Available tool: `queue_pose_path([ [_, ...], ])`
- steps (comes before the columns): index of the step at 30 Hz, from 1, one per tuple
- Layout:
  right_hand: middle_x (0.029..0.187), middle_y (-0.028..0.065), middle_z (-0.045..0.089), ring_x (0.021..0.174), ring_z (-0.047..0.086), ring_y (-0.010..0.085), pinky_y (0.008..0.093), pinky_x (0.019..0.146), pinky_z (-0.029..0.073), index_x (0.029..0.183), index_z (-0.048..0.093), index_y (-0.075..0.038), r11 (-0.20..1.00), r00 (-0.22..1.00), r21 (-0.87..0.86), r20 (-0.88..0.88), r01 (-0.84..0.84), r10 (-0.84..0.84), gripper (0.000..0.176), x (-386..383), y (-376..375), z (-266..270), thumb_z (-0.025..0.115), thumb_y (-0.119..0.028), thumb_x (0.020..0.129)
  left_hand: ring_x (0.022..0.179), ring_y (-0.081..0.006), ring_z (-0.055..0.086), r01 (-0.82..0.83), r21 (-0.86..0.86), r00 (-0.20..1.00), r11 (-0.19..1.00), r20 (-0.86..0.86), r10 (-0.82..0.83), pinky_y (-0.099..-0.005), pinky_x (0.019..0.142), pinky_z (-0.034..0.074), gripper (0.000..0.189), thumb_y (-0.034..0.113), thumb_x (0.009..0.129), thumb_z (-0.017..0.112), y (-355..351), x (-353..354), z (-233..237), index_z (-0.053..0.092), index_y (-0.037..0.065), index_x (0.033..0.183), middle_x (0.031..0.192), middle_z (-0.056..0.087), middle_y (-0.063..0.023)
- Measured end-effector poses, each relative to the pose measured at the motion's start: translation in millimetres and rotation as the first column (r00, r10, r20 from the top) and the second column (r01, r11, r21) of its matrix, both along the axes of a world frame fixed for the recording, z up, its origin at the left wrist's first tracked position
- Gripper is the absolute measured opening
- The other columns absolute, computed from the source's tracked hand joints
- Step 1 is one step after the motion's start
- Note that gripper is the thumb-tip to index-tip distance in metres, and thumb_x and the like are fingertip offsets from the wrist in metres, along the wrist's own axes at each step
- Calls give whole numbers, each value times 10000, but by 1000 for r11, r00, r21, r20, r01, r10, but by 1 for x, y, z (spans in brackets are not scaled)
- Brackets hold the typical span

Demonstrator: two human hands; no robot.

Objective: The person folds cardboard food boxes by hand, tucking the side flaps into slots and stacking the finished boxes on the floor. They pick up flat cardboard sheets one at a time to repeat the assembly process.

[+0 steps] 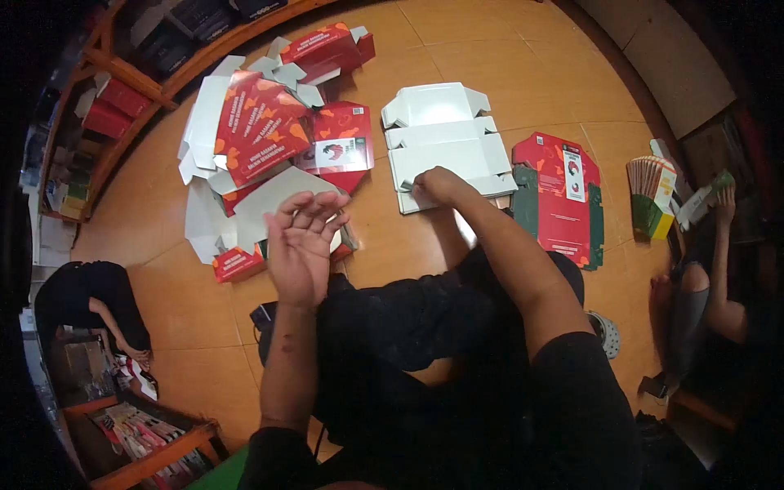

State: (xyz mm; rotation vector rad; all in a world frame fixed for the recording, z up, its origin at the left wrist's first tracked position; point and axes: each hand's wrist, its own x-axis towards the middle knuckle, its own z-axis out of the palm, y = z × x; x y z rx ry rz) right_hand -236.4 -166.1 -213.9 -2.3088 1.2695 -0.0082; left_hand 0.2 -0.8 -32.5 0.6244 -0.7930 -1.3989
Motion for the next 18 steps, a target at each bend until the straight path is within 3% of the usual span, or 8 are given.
queue_pose_path([
  [1, 923, 184, 697, 876, 662, 374, 456, 804, 514, 942, 698, -74, 993, 983, -43, 149, 113, -105, 197, -2, 1, 0, 591, -219, 862, 1205, -345, 544, 6, -7, 1000, 1000, 12, -6, -463, 1003, 417, 568, 519, 1037, 252, -4, 5, -11, 512, 55, 1238, 1203, 614, -194],
  [3, 925, 188, 693, 879, 657, 381, 464, 797, 510, 950, 692, -78, 973, 964, -84, 177, 216, -199, 190, -6, -6, 12, 581, -213, 875, 1122, -294, 589, -379, 346, 920, 858, 239, 311, -414, 951, 453, 422, 393, 1059, 312, -8, 13, -21, 523, 44, 1171, 1150, 615, -167],
  [8, 917, 194, 677, 866, 646, 385, 467, 756, 500, 981, 665, -57, 859, 883, -305, 368, 411, -292, 165, -9, 7, 152, 563, -170, 918, 1110, -239, 583, -392, 81, 862, 916, 381, 335, -332, 937, 458, 236, 209, 1022, 467, -12, 20, -7, 515, 21, 1156, 1184, 580, -156],
  [11, 875, 174, 674, 820, 640, 357, 433, 733, 501, 951, 643, -32, 880, 858, -351, 500, 321, -113, 119, -21, 41, 231, 566, -116, 919, 1312, -305, 433, -381, -431, 395, 818, 724, 566, -476, 1099, 327, 507, 235, 876, 701, -6, 7, 0, 487, 31, 1288, 1379, 453, -175],
  [12, 862, 143, 644, 819, 640, 324, 420, 721, 491, 939, 623, -18, 928, 818, -303, 576, 217, -3, 134, -25, 53, 246, 558, -135, 939, 1312, -305, 433, -380, -428, 393, 820, 727, 562, -476, 1099, 327, 507, 235, 876, 701, -2, 1, 10, 487, 31, 1288, 1379, 453, -175],
  [14, 849, 112, 614, 818, 639, 290, 407, 709, 481, 928, 604, -5, 960, 750, -259, 655, 110, 91, 163, -33, 68, 262, 550, -155, 960, 1406, -362, 301, -48, -636, -207, 770, 761, 615, -541, 1143, 209, 641, 285, 816, 753, 4, -12, 23, 468, 52, 1341, 1484, 345, -193],
  [16, 838, 73, 547, 842, 573, 190, 334, 733, 453, 898, 576, -1, 970, 771, -241, 617, -8, 160, 205, -39, 77, 266, 525, -177, 989, 1338, -380, 416, 114, -486, -213, 866, 840, 500, -551, 1157, 169, 582, 302, 824, 738, 7, -17, 14, 540, 37, 1304, 1343, 528, -226],
  [18, 815, 34, 521, 824, 483, 120, 271, 732, 412, 883, 559, -7, 969, 746, -248, 641, -20, 180, 232, -40, 73, 247, 517, -203, 1001, 1037, -286, 639, 189, -190, -5, 963, 981, 195, -439, 1039, 394, 386, 272, 879, 699, 11, -19, 6, 638, 1, 1146, 1037, 690, -144],
])
